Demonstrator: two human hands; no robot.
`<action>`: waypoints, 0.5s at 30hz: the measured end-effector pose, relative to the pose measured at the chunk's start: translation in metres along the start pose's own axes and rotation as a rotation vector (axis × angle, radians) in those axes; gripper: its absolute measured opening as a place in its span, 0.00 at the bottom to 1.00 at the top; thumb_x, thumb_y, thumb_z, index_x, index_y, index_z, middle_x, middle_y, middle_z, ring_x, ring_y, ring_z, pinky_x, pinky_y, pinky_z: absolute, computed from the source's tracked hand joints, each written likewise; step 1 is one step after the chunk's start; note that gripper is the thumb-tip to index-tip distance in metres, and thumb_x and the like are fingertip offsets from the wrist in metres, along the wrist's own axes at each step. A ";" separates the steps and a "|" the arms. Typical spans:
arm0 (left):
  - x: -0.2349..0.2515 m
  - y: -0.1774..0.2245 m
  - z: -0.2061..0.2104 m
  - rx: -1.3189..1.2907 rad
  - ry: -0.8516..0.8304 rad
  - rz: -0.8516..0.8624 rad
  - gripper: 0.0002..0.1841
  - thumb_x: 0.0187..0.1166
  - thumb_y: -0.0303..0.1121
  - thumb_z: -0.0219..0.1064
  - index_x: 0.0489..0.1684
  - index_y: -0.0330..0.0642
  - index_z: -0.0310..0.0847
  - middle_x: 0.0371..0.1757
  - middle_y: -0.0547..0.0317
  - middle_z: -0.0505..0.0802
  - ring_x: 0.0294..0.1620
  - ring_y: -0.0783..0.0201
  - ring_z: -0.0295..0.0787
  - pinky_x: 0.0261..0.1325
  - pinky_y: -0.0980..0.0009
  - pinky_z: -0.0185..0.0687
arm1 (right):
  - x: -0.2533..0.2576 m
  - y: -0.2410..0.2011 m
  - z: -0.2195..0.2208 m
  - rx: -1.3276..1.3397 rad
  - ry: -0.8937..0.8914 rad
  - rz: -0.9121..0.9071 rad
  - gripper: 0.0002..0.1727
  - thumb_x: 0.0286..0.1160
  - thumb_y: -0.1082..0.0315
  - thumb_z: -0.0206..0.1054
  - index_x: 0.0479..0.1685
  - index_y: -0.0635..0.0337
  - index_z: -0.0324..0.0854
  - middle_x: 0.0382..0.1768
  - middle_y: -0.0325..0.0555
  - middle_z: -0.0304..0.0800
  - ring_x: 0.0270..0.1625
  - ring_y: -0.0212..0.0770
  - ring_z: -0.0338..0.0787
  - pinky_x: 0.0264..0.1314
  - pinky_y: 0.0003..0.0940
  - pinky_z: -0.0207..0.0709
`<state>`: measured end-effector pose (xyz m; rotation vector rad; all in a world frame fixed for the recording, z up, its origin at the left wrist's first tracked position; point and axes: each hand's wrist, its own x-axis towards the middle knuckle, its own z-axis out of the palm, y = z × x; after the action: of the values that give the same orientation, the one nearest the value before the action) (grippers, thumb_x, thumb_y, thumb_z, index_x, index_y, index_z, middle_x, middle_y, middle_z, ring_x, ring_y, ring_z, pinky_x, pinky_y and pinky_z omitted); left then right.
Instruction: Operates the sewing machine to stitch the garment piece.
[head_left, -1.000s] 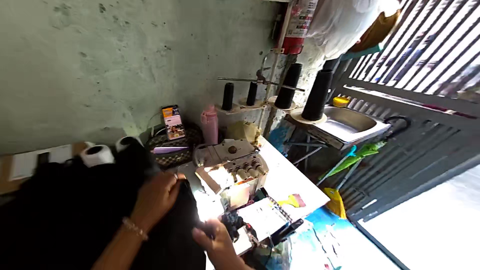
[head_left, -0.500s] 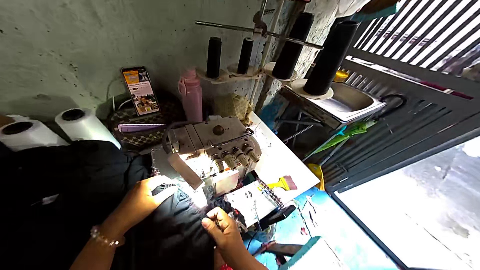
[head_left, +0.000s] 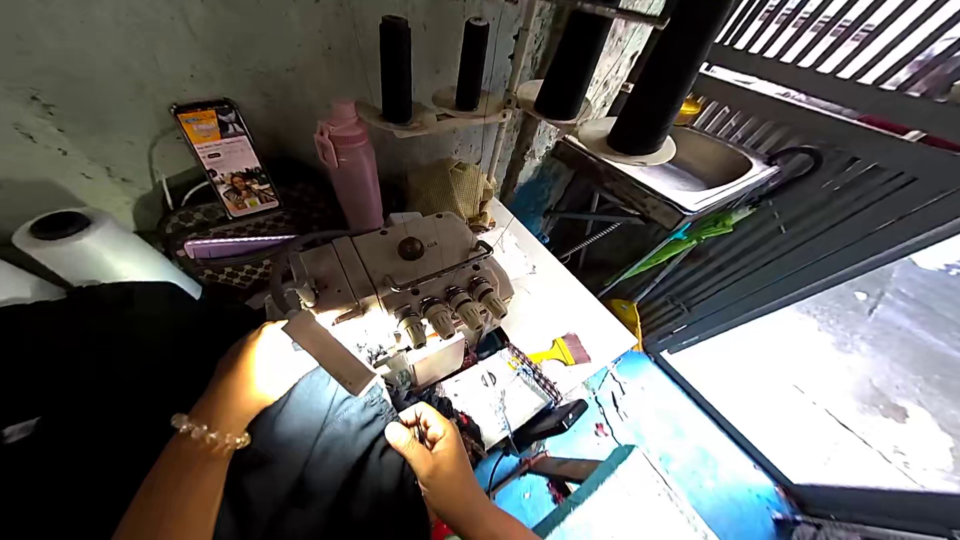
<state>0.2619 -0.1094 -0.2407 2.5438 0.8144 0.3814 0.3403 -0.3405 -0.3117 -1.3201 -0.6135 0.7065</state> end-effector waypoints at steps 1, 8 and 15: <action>-0.013 0.005 0.005 0.075 0.134 0.023 0.23 0.69 0.39 0.72 0.51 0.23 0.84 0.49 0.27 0.91 0.55 0.29 0.88 0.56 0.29 0.73 | -0.004 0.001 0.000 0.031 -0.013 0.013 0.07 0.78 0.67 0.68 0.44 0.62 0.83 0.26 0.28 0.81 0.28 0.15 0.78 0.35 0.13 0.73; -0.118 0.055 0.056 0.325 0.380 0.328 0.23 0.89 0.49 0.48 0.57 0.54 0.92 0.55 0.52 0.94 0.55 0.46 0.85 0.54 0.53 0.71 | -0.026 0.007 -0.013 0.078 -0.132 0.054 0.11 0.78 0.66 0.69 0.50 0.66 0.83 0.37 0.31 0.87 0.37 0.16 0.82 0.46 0.15 0.78; -0.103 0.044 0.050 0.353 0.351 0.360 0.24 0.83 0.40 0.46 0.58 0.54 0.93 0.62 0.49 0.93 0.60 0.41 0.87 0.56 0.49 0.75 | -0.013 0.002 -0.006 0.039 -0.120 0.038 0.09 0.80 0.66 0.67 0.47 0.64 0.81 0.36 0.33 0.85 0.38 0.18 0.82 0.46 0.16 0.77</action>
<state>0.2211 -0.2192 -0.2755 3.0122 0.5740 0.8879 0.3362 -0.3540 -0.3149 -1.2628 -0.6688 0.8291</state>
